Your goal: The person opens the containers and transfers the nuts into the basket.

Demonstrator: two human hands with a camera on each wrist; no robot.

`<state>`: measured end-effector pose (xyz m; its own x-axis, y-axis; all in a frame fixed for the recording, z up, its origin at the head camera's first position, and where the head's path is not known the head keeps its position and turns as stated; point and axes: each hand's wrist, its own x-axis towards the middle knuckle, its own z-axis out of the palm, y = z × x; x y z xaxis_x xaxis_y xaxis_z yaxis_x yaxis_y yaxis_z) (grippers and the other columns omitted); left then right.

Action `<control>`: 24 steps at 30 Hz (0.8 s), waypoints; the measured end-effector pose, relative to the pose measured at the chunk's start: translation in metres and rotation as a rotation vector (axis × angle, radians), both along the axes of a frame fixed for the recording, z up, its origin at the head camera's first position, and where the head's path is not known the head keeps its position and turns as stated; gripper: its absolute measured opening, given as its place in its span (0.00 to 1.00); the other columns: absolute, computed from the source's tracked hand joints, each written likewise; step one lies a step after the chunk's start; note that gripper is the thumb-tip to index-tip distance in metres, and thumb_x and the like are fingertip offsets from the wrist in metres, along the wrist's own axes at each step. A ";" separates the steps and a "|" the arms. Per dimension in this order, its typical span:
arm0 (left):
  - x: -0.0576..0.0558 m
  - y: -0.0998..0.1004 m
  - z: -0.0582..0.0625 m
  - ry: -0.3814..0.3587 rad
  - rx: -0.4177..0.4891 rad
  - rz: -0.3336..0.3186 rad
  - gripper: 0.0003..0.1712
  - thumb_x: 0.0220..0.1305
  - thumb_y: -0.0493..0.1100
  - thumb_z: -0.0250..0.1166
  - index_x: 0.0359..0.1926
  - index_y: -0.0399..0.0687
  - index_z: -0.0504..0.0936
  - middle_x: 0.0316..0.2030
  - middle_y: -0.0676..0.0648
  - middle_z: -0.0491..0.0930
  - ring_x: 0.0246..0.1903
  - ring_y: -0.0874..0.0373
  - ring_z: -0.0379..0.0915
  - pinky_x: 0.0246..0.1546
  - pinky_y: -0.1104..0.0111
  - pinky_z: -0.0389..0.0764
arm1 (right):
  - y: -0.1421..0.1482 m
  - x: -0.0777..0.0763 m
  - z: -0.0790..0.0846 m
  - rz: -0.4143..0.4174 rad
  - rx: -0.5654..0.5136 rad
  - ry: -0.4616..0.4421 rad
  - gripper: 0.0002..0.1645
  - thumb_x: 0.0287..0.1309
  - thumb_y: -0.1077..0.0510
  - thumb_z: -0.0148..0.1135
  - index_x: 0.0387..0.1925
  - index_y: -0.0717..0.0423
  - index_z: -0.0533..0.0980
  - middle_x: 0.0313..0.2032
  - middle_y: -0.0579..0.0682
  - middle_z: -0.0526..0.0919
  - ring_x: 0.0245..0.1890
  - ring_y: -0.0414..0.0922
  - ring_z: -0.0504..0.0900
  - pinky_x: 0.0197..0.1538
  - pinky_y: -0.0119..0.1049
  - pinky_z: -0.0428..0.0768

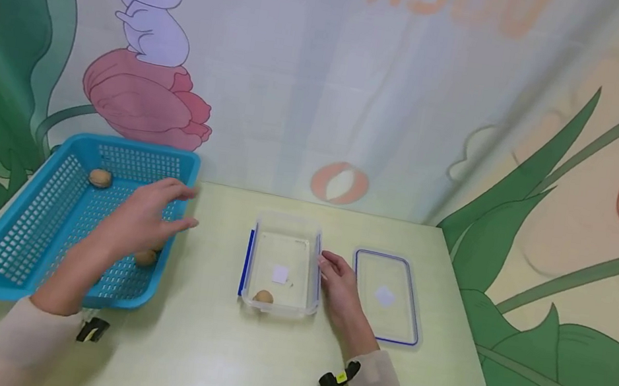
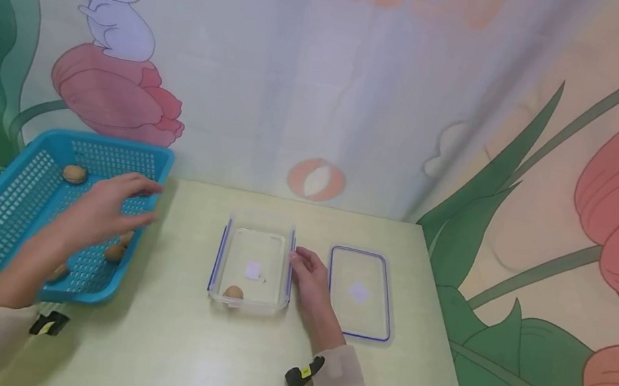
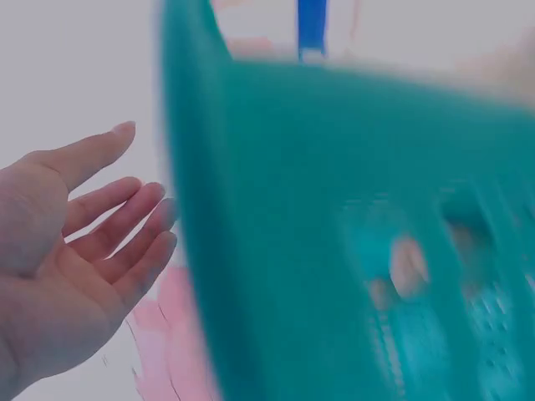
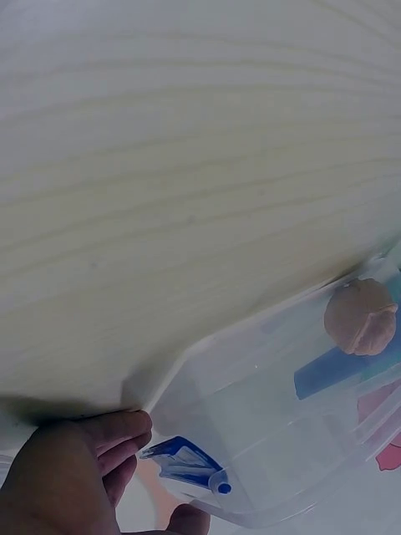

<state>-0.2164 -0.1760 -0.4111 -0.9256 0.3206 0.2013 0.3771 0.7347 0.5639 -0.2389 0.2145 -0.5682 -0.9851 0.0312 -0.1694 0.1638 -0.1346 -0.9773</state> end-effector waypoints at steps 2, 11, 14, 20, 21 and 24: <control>0.001 0.020 0.004 0.014 -0.011 -0.036 0.31 0.68 0.44 0.75 0.67 0.36 0.79 0.61 0.37 0.79 0.61 0.38 0.76 0.59 0.43 0.82 | 0.000 -0.001 0.001 -0.007 -0.004 0.001 0.28 0.76 0.56 0.63 0.69 0.66 0.72 0.66 0.64 0.77 0.66 0.51 0.77 0.73 0.50 0.72; 0.003 0.085 -0.009 0.020 -0.068 -0.219 0.31 0.66 0.45 0.77 0.66 0.39 0.80 0.58 0.42 0.81 0.58 0.45 0.80 0.59 0.52 0.83 | 0.000 0.000 -0.001 -0.005 -0.015 -0.014 0.29 0.76 0.56 0.63 0.70 0.67 0.71 0.67 0.65 0.77 0.67 0.53 0.76 0.73 0.49 0.73; 0.005 0.102 -0.019 -0.006 -0.106 -0.260 0.32 0.66 0.46 0.78 0.66 0.40 0.80 0.59 0.44 0.81 0.59 0.47 0.80 0.61 0.54 0.83 | 0.000 0.001 -0.001 0.000 -0.011 -0.008 0.29 0.77 0.56 0.63 0.70 0.67 0.71 0.67 0.65 0.76 0.68 0.54 0.75 0.73 0.50 0.73; 0.006 0.127 -0.043 -0.064 -0.111 -0.319 0.31 0.65 0.47 0.78 0.64 0.41 0.82 0.60 0.44 0.81 0.61 0.47 0.79 0.62 0.55 0.81 | 0.001 -0.001 0.000 -0.008 0.000 -0.005 0.28 0.76 0.56 0.63 0.69 0.66 0.72 0.66 0.64 0.78 0.66 0.52 0.77 0.72 0.49 0.74; 0.005 0.130 -0.046 -0.074 -0.107 -0.323 0.31 0.64 0.47 0.79 0.64 0.42 0.82 0.60 0.45 0.81 0.60 0.48 0.79 0.62 0.56 0.81 | 0.001 -0.001 0.000 -0.009 -0.001 -0.005 0.27 0.76 0.56 0.63 0.69 0.66 0.72 0.65 0.64 0.78 0.66 0.52 0.77 0.72 0.49 0.74; 0.002 0.136 -0.057 -0.102 -0.110 -0.329 0.31 0.62 0.48 0.80 0.63 0.45 0.83 0.60 0.47 0.82 0.61 0.50 0.78 0.64 0.56 0.80 | 0.001 -0.001 0.000 -0.006 -0.008 0.000 0.27 0.76 0.56 0.63 0.69 0.66 0.72 0.65 0.63 0.78 0.65 0.51 0.78 0.72 0.49 0.74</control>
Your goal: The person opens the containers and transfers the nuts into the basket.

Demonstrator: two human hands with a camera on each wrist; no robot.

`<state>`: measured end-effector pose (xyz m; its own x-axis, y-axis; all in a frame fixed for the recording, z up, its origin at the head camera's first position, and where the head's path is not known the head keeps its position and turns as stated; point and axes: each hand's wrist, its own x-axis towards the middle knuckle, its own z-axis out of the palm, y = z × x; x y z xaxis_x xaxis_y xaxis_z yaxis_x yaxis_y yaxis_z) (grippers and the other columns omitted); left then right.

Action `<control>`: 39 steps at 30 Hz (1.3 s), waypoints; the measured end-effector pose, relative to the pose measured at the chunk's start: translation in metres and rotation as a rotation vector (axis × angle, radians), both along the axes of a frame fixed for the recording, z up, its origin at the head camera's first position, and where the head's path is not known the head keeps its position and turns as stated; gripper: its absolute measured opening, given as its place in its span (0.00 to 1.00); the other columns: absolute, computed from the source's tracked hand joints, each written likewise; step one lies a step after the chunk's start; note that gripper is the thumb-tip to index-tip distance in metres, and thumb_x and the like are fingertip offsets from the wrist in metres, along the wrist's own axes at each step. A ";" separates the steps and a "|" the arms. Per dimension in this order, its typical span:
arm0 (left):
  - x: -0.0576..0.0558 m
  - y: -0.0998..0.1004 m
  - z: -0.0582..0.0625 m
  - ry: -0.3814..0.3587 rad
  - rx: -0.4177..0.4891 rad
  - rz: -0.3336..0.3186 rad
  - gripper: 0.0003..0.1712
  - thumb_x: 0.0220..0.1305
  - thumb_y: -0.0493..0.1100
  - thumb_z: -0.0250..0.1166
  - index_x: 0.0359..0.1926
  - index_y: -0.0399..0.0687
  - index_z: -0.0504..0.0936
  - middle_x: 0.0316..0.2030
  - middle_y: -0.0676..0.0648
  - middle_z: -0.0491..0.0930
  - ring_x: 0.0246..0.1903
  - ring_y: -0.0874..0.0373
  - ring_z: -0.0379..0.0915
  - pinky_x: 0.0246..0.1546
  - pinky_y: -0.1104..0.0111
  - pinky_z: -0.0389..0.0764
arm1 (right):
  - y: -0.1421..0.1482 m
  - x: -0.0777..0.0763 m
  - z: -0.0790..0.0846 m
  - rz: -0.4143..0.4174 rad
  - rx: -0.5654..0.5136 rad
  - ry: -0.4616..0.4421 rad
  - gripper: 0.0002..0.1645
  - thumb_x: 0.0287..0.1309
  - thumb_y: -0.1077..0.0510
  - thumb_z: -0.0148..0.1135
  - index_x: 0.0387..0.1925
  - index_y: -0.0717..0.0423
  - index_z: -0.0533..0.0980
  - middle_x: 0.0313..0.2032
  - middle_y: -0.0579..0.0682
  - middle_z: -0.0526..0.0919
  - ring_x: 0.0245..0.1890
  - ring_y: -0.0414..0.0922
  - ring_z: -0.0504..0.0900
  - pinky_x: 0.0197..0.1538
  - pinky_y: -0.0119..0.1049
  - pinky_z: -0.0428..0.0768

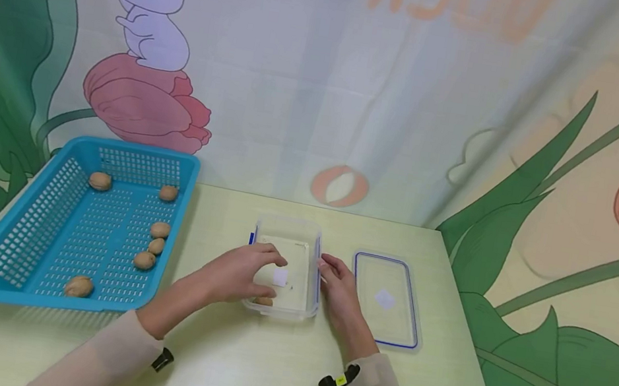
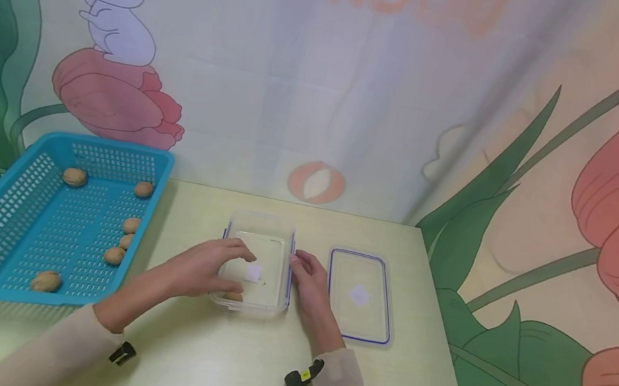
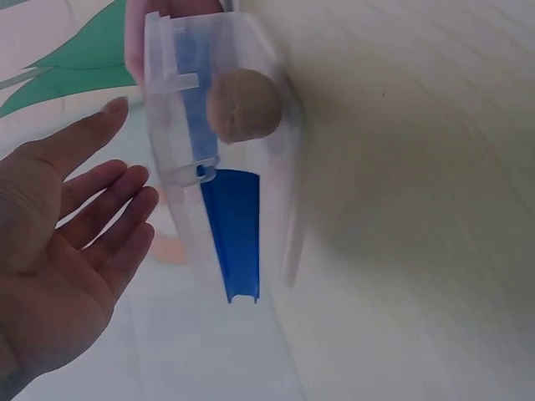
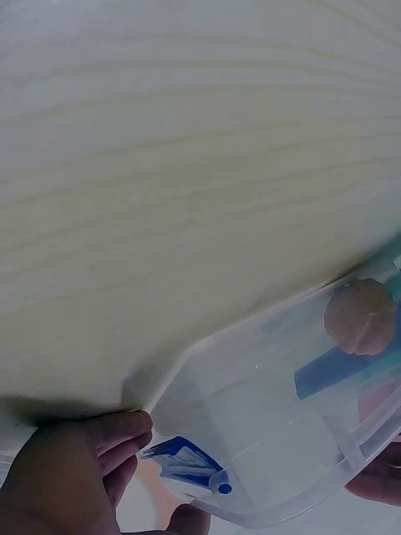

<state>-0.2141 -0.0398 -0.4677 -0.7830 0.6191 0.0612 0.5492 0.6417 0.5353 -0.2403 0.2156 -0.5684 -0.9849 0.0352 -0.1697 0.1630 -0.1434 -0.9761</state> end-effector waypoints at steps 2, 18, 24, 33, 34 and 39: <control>-0.002 0.002 -0.005 -0.013 -0.012 -0.009 0.31 0.61 0.48 0.81 0.63 0.46 0.83 0.60 0.48 0.82 0.62 0.50 0.77 0.64 0.55 0.79 | 0.000 0.000 0.001 0.002 0.001 0.001 0.27 0.76 0.56 0.63 0.68 0.66 0.72 0.65 0.63 0.79 0.64 0.50 0.78 0.72 0.49 0.74; -0.018 0.006 -0.029 0.044 -0.181 -0.175 0.26 0.64 0.49 0.79 0.59 0.45 0.86 0.55 0.49 0.84 0.58 0.52 0.80 0.61 0.56 0.82 | -0.001 0.001 0.001 -0.010 -0.002 0.006 0.27 0.76 0.57 0.64 0.68 0.67 0.72 0.65 0.65 0.78 0.64 0.50 0.78 0.72 0.50 0.74; -0.021 0.009 -0.032 0.064 -0.227 -0.183 0.25 0.62 0.50 0.80 0.57 0.46 0.88 0.53 0.50 0.86 0.54 0.54 0.82 0.57 0.58 0.84 | 0.000 0.000 -0.001 0.000 -0.009 0.001 0.28 0.76 0.56 0.64 0.69 0.67 0.72 0.66 0.65 0.77 0.67 0.53 0.76 0.73 0.50 0.73; -0.022 0.012 -0.036 0.149 -0.281 -0.189 0.11 0.62 0.45 0.77 0.44 0.49 0.91 0.40 0.53 0.86 0.35 0.62 0.78 0.39 0.64 0.85 | 0.000 -0.001 -0.001 0.007 -0.003 0.005 0.29 0.76 0.56 0.63 0.70 0.68 0.71 0.67 0.67 0.76 0.67 0.53 0.76 0.74 0.51 0.72; -0.022 0.013 -0.036 0.162 -0.286 -0.189 0.08 0.61 0.43 0.76 0.42 0.49 0.90 0.37 0.54 0.86 0.33 0.63 0.77 0.37 0.65 0.84 | -0.001 -0.001 0.000 0.007 -0.004 0.006 0.29 0.76 0.56 0.64 0.69 0.68 0.71 0.67 0.67 0.76 0.67 0.53 0.76 0.74 0.50 0.72; -0.022 0.013 -0.038 0.196 -0.287 -0.193 0.03 0.57 0.39 0.72 0.31 0.51 0.86 0.26 0.59 0.76 0.27 0.64 0.68 0.27 0.70 0.74 | -0.001 0.000 0.000 -0.001 -0.010 0.002 0.28 0.76 0.57 0.63 0.69 0.67 0.72 0.66 0.65 0.77 0.65 0.51 0.77 0.73 0.50 0.73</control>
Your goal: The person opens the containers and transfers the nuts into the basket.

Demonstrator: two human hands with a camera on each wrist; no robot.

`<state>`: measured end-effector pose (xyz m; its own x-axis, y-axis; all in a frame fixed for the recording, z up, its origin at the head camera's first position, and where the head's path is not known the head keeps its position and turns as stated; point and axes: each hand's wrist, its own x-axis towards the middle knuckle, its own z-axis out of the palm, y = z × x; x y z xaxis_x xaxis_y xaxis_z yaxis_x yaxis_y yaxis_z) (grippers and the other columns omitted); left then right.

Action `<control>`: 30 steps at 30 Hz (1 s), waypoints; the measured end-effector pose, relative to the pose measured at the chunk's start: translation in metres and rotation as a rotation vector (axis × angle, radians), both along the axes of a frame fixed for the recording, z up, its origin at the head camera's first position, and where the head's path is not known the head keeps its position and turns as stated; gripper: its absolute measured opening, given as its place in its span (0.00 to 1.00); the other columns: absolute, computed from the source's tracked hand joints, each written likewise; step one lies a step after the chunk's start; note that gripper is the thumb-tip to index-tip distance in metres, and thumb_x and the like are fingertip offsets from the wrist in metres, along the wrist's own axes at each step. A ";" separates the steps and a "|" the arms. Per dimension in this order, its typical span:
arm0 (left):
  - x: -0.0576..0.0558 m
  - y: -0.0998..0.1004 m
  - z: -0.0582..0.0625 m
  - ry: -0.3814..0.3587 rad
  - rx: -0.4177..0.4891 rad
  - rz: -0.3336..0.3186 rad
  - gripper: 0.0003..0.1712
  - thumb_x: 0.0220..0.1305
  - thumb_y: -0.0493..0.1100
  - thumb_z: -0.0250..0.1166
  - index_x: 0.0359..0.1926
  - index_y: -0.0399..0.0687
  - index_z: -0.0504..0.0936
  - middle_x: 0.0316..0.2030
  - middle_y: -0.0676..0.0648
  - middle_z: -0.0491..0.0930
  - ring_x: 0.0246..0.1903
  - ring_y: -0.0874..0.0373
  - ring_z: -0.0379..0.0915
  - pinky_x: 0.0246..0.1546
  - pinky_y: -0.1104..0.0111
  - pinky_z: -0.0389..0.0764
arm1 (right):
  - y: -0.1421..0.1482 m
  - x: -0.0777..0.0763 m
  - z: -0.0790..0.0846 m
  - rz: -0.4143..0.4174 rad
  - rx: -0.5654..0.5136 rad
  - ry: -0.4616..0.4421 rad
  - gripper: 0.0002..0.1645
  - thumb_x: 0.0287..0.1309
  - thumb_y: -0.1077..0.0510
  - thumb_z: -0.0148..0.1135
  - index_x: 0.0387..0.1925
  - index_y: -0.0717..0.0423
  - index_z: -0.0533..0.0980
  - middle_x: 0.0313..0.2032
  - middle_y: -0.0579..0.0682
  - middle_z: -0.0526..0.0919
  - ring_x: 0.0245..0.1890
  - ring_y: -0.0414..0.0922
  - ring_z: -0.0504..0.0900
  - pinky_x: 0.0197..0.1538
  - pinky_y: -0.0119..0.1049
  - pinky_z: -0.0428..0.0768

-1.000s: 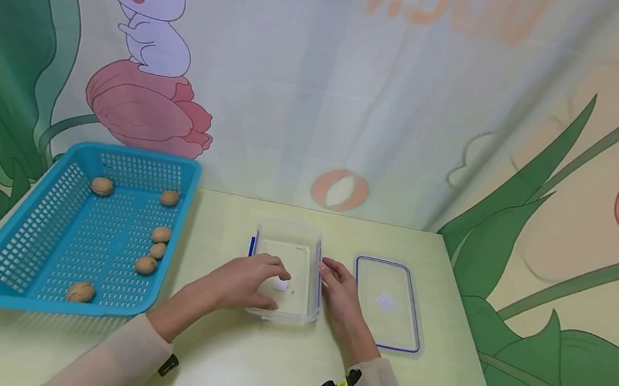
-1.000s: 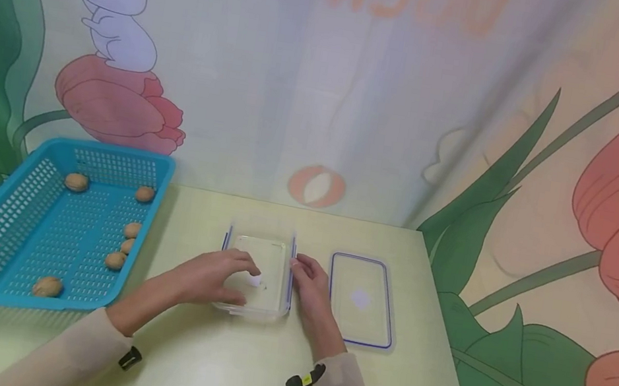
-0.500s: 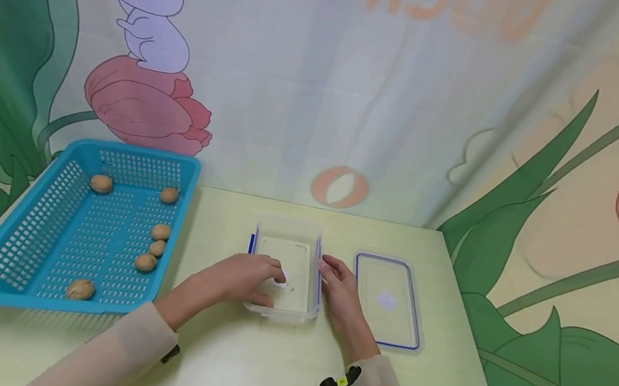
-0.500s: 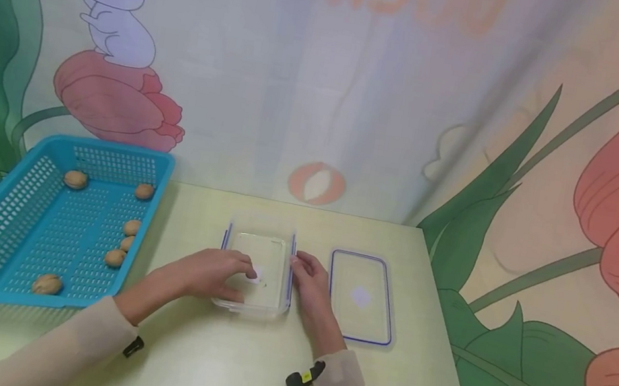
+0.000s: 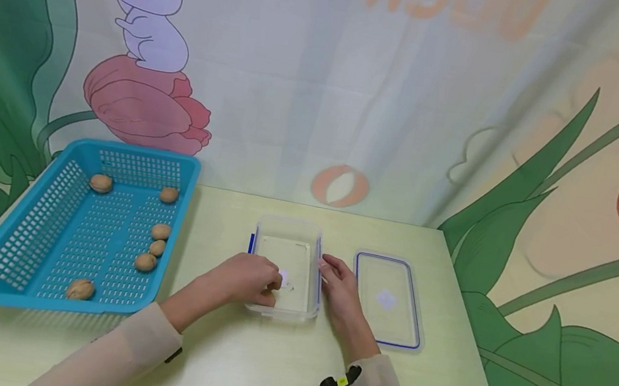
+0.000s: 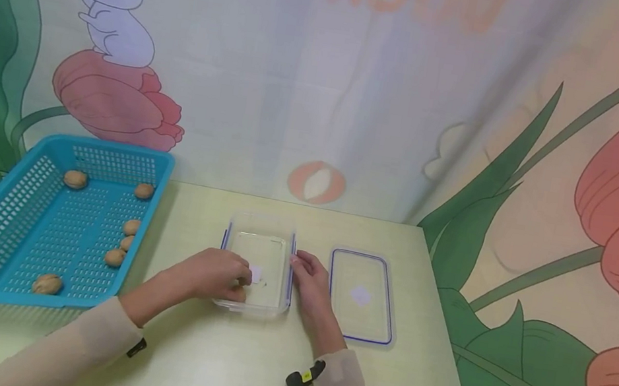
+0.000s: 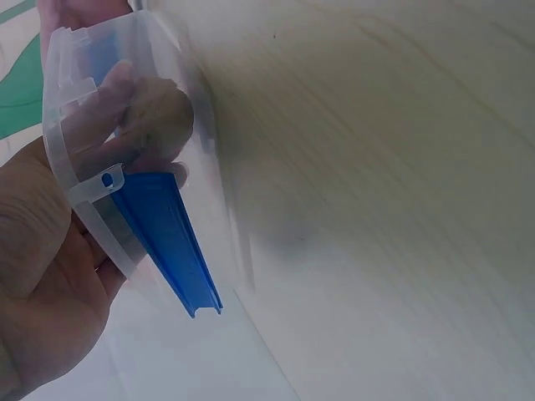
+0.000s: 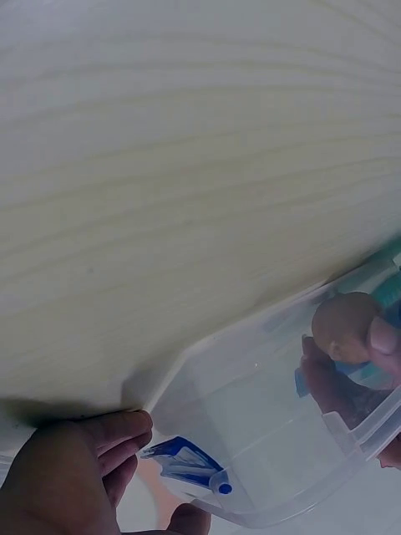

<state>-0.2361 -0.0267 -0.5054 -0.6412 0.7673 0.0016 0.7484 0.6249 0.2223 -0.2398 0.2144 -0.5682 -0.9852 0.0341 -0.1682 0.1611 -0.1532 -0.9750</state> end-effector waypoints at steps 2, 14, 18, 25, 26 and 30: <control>0.001 0.000 -0.001 0.004 0.003 -0.002 0.04 0.56 0.38 0.72 0.29 0.51 0.85 0.24 0.59 0.73 0.26 0.65 0.66 0.26 0.71 0.72 | 0.000 0.001 0.000 -0.004 0.002 0.000 0.27 0.76 0.57 0.63 0.68 0.67 0.72 0.66 0.65 0.78 0.65 0.51 0.77 0.73 0.49 0.73; 0.002 0.001 0.001 -0.002 -0.020 0.004 0.05 0.58 0.39 0.74 0.31 0.52 0.85 0.23 0.60 0.71 0.27 0.65 0.66 0.28 0.71 0.72 | -0.001 0.000 -0.002 -0.007 -0.001 0.004 0.27 0.76 0.57 0.64 0.68 0.67 0.72 0.65 0.65 0.78 0.65 0.50 0.77 0.73 0.50 0.72; 0.001 0.003 0.000 -0.017 -0.014 0.004 0.05 0.59 0.40 0.76 0.33 0.52 0.87 0.26 0.59 0.74 0.27 0.64 0.68 0.29 0.71 0.74 | -0.001 0.000 -0.001 -0.009 -0.002 0.008 0.26 0.76 0.58 0.64 0.68 0.67 0.73 0.65 0.65 0.78 0.63 0.49 0.78 0.73 0.50 0.73; 0.000 0.002 -0.001 -0.069 0.062 0.007 0.05 0.61 0.37 0.73 0.37 0.51 0.88 0.29 0.56 0.79 0.29 0.63 0.69 0.30 0.70 0.74 | -0.002 0.001 0.001 -0.019 0.001 0.003 0.25 0.76 0.59 0.63 0.67 0.67 0.73 0.63 0.64 0.79 0.61 0.48 0.79 0.71 0.49 0.75; 0.000 0.002 0.000 -0.083 0.076 0.009 0.05 0.61 0.36 0.72 0.37 0.50 0.88 0.30 0.56 0.80 0.30 0.62 0.70 0.31 0.70 0.75 | -0.002 0.001 0.001 -0.020 0.004 0.005 0.25 0.76 0.58 0.63 0.67 0.68 0.73 0.63 0.64 0.79 0.61 0.48 0.79 0.71 0.49 0.75; 0.000 0.001 0.006 -0.130 0.152 0.016 0.08 0.65 0.35 0.69 0.44 0.46 0.90 0.38 0.53 0.86 0.35 0.60 0.78 0.40 0.67 0.82 | -0.002 0.001 0.002 -0.013 0.013 0.017 0.26 0.76 0.58 0.63 0.67 0.69 0.72 0.64 0.66 0.78 0.62 0.49 0.79 0.71 0.50 0.75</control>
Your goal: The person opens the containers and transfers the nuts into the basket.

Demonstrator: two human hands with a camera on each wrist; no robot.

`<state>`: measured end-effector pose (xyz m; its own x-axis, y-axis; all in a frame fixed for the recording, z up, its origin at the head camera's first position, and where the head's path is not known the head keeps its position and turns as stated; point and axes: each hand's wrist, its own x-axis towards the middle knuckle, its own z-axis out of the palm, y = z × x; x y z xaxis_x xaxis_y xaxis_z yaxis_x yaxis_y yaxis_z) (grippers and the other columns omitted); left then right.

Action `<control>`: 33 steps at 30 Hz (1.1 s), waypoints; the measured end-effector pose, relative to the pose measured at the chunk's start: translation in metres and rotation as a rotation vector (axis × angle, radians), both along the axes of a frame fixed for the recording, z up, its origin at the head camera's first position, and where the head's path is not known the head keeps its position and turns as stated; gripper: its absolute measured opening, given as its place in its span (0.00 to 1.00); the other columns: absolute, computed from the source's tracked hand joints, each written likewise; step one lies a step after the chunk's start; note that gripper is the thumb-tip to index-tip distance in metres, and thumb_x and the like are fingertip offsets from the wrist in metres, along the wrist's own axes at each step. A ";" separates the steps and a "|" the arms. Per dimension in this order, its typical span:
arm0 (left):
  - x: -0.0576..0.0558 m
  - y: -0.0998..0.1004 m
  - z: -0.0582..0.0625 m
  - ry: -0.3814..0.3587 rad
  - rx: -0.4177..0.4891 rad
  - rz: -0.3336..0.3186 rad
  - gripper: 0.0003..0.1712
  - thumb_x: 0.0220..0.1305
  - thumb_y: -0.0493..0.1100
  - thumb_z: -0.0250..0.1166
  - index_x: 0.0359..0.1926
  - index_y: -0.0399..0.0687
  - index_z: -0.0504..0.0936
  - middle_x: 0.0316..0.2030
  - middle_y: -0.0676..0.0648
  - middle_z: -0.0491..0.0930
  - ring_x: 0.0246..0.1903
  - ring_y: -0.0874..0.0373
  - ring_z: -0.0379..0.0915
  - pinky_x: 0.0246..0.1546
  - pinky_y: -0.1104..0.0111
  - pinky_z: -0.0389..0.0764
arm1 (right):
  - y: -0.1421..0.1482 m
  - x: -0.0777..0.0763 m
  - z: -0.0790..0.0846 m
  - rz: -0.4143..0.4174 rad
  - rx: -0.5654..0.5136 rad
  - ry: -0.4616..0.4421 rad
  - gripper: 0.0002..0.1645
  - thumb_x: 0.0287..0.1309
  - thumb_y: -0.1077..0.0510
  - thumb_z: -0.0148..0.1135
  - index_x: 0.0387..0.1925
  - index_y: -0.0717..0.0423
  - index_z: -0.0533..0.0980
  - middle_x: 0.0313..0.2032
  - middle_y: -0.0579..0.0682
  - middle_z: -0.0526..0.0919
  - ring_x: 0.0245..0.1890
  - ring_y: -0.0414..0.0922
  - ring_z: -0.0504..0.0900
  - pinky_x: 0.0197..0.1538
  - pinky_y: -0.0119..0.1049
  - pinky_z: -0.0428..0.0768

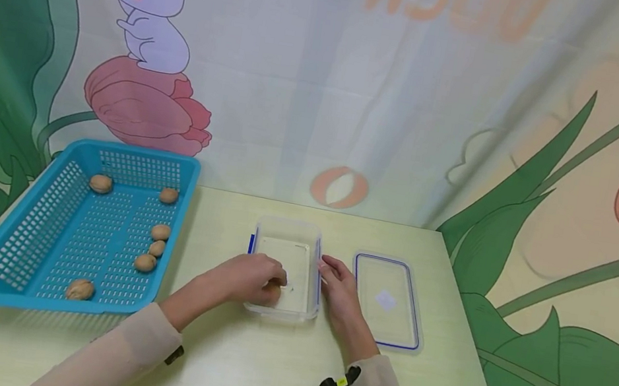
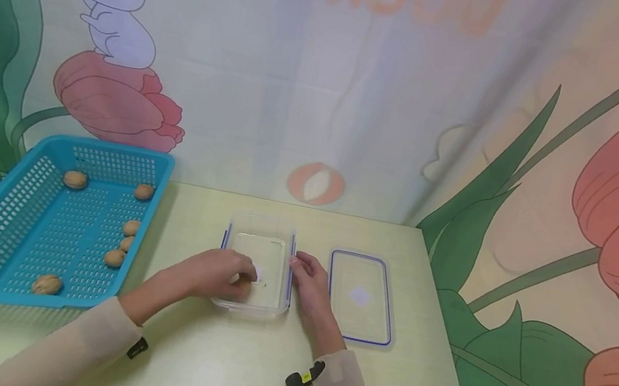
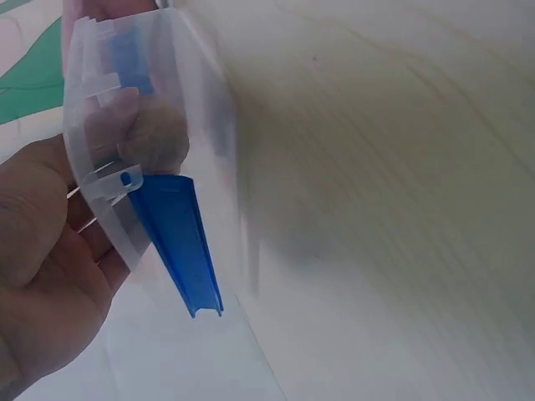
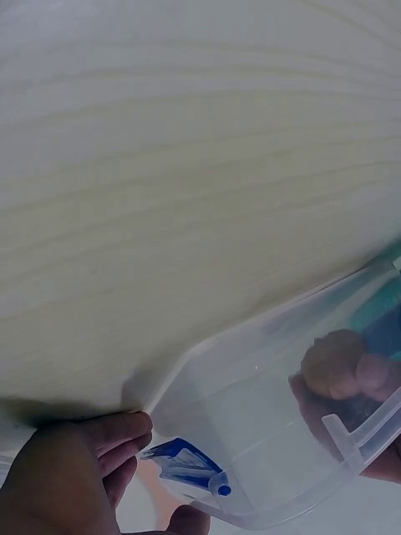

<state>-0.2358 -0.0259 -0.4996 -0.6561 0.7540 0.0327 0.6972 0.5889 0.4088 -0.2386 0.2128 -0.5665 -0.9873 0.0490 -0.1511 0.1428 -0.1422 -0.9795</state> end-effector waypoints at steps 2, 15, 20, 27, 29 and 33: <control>0.002 -0.001 0.004 -0.016 0.035 0.005 0.10 0.68 0.36 0.69 0.48 0.44 0.90 0.43 0.51 0.88 0.40 0.58 0.82 0.46 0.64 0.85 | 0.000 0.000 0.001 0.004 -0.002 -0.003 0.26 0.76 0.58 0.63 0.68 0.68 0.73 0.65 0.66 0.78 0.62 0.49 0.79 0.72 0.50 0.74; 0.017 -0.021 0.047 0.010 0.216 0.046 0.16 0.66 0.48 0.77 0.51 0.46 0.88 0.45 0.54 0.86 0.45 0.59 0.86 0.50 0.64 0.86 | 0.000 -0.001 0.004 0.003 -0.008 -0.011 0.27 0.76 0.57 0.63 0.68 0.68 0.72 0.64 0.64 0.79 0.62 0.49 0.79 0.71 0.49 0.75; 0.026 -0.043 0.067 0.004 0.297 0.087 0.20 0.64 0.45 0.78 0.53 0.42 0.87 0.46 0.51 0.86 0.44 0.57 0.86 0.48 0.63 0.87 | 0.001 0.000 0.002 0.004 -0.007 -0.015 0.27 0.77 0.57 0.63 0.68 0.67 0.72 0.65 0.64 0.78 0.62 0.49 0.78 0.71 0.49 0.75; 0.029 -0.080 0.077 0.049 0.400 0.194 0.19 0.63 0.38 0.79 0.53 0.43 0.86 0.47 0.51 0.83 0.47 0.54 0.83 0.52 0.58 0.87 | 0.000 0.000 0.000 0.003 -0.013 -0.009 0.26 0.77 0.57 0.63 0.68 0.68 0.72 0.64 0.64 0.79 0.62 0.49 0.79 0.70 0.48 0.76; 0.028 -0.090 0.078 0.055 0.418 0.227 0.18 0.63 0.38 0.78 0.53 0.44 0.86 0.48 0.50 0.83 0.47 0.53 0.84 0.52 0.57 0.87 | -0.001 0.000 0.000 0.000 -0.018 -0.009 0.26 0.77 0.58 0.62 0.68 0.68 0.72 0.64 0.64 0.79 0.61 0.49 0.79 0.70 0.48 0.76; 0.027 -0.110 0.083 0.068 0.429 0.305 0.19 0.63 0.38 0.79 0.53 0.44 0.86 0.49 0.49 0.84 0.48 0.51 0.85 0.53 0.55 0.87 | 0.000 -0.001 0.000 -0.002 -0.019 -0.010 0.26 0.77 0.57 0.63 0.68 0.67 0.73 0.64 0.64 0.79 0.62 0.49 0.79 0.70 0.48 0.76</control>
